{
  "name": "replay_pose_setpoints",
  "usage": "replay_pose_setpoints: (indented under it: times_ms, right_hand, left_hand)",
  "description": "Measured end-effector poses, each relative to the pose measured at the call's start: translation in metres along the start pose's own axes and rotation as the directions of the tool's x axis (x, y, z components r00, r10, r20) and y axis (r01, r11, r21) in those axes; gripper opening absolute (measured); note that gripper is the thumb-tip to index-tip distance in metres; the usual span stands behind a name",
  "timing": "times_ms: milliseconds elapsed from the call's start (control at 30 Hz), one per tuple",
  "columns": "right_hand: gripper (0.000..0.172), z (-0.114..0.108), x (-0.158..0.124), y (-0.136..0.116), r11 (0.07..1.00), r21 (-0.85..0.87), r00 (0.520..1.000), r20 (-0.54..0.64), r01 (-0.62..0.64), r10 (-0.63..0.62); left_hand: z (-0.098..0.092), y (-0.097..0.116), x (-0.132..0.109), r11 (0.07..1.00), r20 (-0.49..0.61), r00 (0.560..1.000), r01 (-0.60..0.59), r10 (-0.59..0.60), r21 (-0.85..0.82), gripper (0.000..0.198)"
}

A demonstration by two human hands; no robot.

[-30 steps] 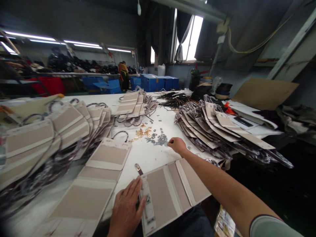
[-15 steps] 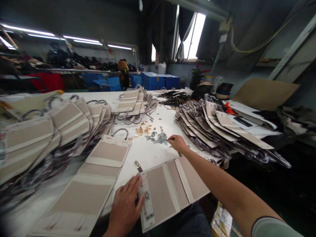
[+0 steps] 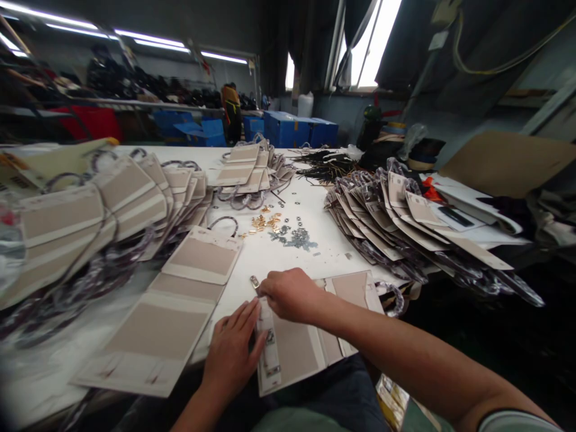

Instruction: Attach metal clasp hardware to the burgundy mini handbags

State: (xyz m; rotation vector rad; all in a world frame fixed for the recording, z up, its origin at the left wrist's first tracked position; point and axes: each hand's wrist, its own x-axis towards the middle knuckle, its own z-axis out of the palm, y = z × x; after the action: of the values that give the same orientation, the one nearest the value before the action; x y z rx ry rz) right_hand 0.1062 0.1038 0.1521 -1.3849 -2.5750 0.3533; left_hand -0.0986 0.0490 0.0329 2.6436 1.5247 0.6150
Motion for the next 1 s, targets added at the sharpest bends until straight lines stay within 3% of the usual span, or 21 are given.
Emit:
replay_pose_setpoints:
  times_ms: [67, 200, 367, 600, 767, 867, 1000]
  right_hand:
    - [0.027, 0.015, 0.000, -0.003, 0.983, 0.160, 0.996, -0.009, -0.084, 0.087]
    - [0.025, 0.048, -0.001, 0.008, 0.842, 0.465, 0.958, 0.054, -0.274, 0.282]
    - [0.024, 0.064, -0.002, 0.017, 0.762, 0.532, 0.919, 0.091, -0.370, 0.383]
    - [0.026, 0.068, 0.006, 0.015, 0.855, 0.339, 0.918, 0.085, -0.392, 0.387]
    - [0.022, 0.074, -0.003, 0.012, 0.926, 0.151, 0.932, -0.053, -0.347, 0.358]
    - [0.020, 0.075, -0.009, 0.011, 0.941, 0.080, 0.941, -0.059, -0.329, 0.334]
    - [0.021, 0.076, -0.013, 0.010, 0.950, -0.032, 0.950, -0.036, -0.312, 0.310]
  left_hand:
    - [0.000, 0.000, 0.000, 1.000, -0.006, 1.000, -0.001, 0.000, -0.001, 0.050]
    - [0.002, -0.001, -0.002, 1.000, -0.007, 1.000, 0.010, -0.011, -0.016, 0.053]
    - [0.003, -0.003, -0.002, 1.000, 0.019, 1.000, 0.025, -0.025, -0.018, 0.057]
    - [0.005, -0.003, -0.001, 0.999, -0.006, 0.999, 0.041, -0.041, -0.033, 0.056]
    - [0.002, -0.006, 0.009, 0.975, -0.028, 0.986, 0.157, -0.163, -0.155, 0.051]
    - [-0.005, -0.011, 0.027, 0.921, 0.093, 0.956, 0.293, -0.278, -0.259, 0.052]
    - [-0.020, -0.020, 0.059, 0.804, 0.369, 0.863, 0.475, -0.345, -0.359, 0.044]
